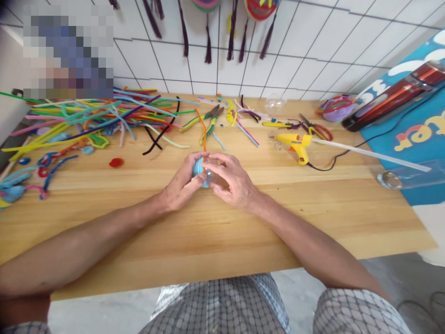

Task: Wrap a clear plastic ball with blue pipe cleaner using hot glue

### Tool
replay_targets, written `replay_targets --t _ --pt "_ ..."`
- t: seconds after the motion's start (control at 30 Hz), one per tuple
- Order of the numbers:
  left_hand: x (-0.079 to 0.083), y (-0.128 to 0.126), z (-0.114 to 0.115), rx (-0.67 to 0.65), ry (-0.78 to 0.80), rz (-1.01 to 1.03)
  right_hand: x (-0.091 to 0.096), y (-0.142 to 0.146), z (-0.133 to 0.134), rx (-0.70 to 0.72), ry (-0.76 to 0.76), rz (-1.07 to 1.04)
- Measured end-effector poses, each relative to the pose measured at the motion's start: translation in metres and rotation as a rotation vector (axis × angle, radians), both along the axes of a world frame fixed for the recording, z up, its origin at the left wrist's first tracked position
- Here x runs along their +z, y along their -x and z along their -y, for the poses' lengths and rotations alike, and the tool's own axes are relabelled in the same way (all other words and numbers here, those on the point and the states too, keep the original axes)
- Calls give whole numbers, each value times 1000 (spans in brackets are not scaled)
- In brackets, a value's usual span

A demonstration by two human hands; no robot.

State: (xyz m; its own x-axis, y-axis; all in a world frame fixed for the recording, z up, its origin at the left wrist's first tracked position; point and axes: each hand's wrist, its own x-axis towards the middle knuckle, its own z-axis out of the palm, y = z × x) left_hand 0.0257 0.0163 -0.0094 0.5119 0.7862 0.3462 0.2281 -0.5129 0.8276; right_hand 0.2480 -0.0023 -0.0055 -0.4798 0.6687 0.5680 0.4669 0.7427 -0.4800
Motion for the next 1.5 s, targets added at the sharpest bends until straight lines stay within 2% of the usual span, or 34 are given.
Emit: replay_targets --t 0.57,1.03,1.23,1.5 --pt "-6 3 -1 -38 -53 12 -1 0 -2 16 -20 -16" --pt "-3 3 -1 -39 -31 29 -2 -1 -2 4 -12 -19" --pt "-2 5 -2 -71 9 108 -2 -1 -2 1 -15 -31" --pt "-4 2 -4 -48 -33 51 -1 1 -1 5 -14 -44"
